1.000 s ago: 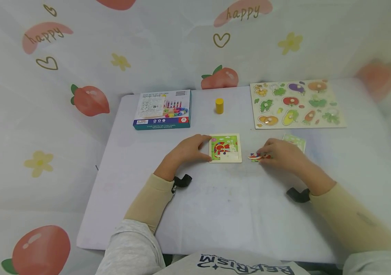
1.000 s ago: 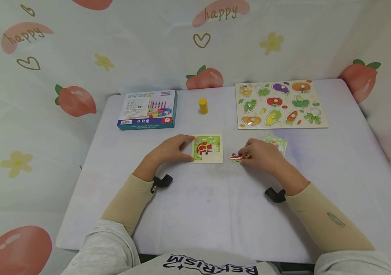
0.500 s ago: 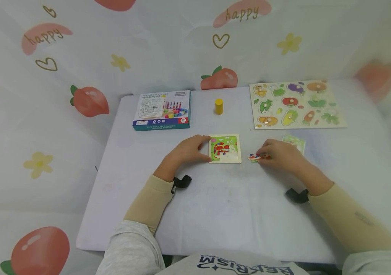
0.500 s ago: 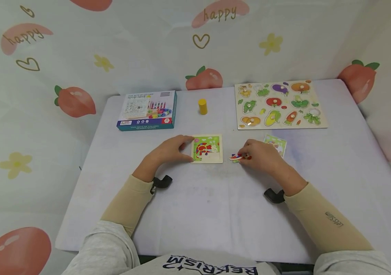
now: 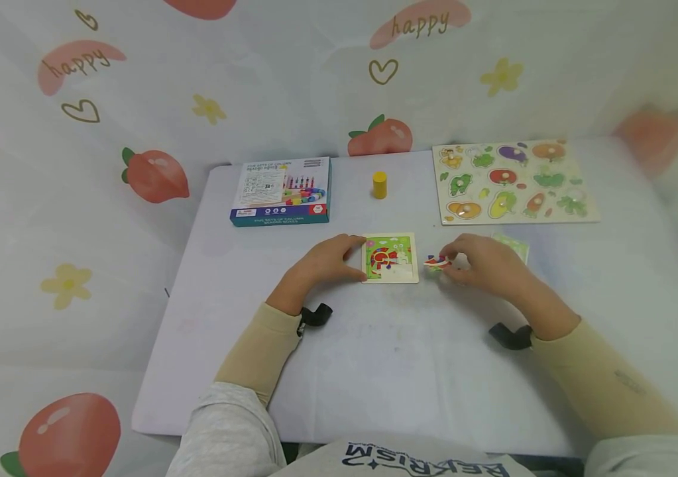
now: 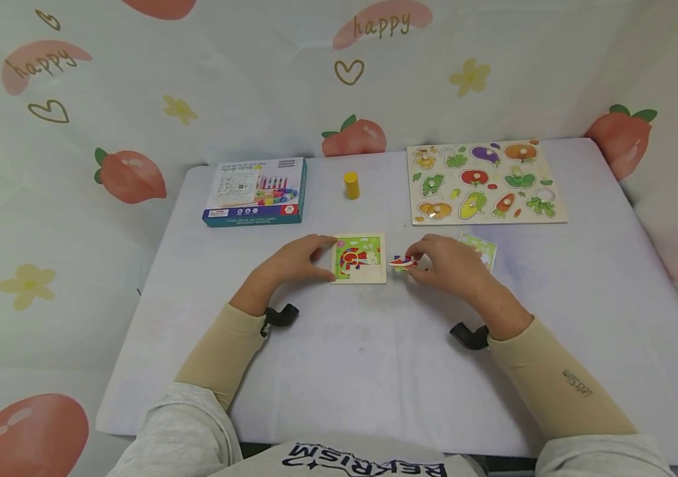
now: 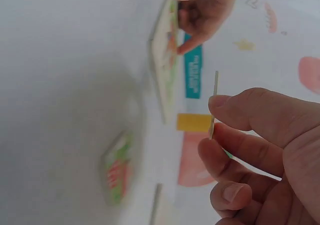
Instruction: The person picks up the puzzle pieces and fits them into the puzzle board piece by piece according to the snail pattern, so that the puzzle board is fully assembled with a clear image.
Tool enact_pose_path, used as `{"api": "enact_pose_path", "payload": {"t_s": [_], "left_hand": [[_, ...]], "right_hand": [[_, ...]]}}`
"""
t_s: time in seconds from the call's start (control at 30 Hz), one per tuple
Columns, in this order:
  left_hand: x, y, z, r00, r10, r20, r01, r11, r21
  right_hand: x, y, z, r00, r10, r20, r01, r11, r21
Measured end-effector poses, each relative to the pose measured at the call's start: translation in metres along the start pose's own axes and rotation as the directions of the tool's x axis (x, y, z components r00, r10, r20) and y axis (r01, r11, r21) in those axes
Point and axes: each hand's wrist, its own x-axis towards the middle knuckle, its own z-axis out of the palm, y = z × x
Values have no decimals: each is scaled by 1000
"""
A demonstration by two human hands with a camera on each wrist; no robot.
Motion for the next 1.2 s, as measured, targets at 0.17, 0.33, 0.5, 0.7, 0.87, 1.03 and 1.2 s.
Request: {"api": "enact_pose_path", "payload": {"t_s": [0.17, 0.33, 0.5, 0.7, 0.87, 1.03, 1.2], "left_hand": [[0, 0, 0, 1000, 8, -4, -8, 1000, -7], [0, 0, 0, 1000, 2, 0, -2, 1000, -10], [0, -1, 0, 1000, 2, 6, -2, 1000, -6], [0, -1, 0, 1000, 11, 3, -11, 1000, 2], [0, -1, -1, 1000, 20, 3, -20, 1000, -8], [0, -1, -1, 1000, 15, 3, -15, 1000, -15], [0, -1, -1, 1000, 15, 0, -15, 1000, -8]], "right_hand": [[3, -15, -8, 1000, 18, 10, -18, 1000, 23], [11, -26, -9, 1000, 3, 8, -3, 1000, 23], [20, -35, -4, 1000, -9, 11, 9, 1000, 27], [30, -43, 5, 999, -44, 14, 43, 998, 53], [38, -47, 15, 998, -52, 45, 48, 995, 83], [46, -48, 26, 996, -53, 75, 47, 995, 84], [51, -49, 35, 994, -75, 79, 71, 996, 52]]}}
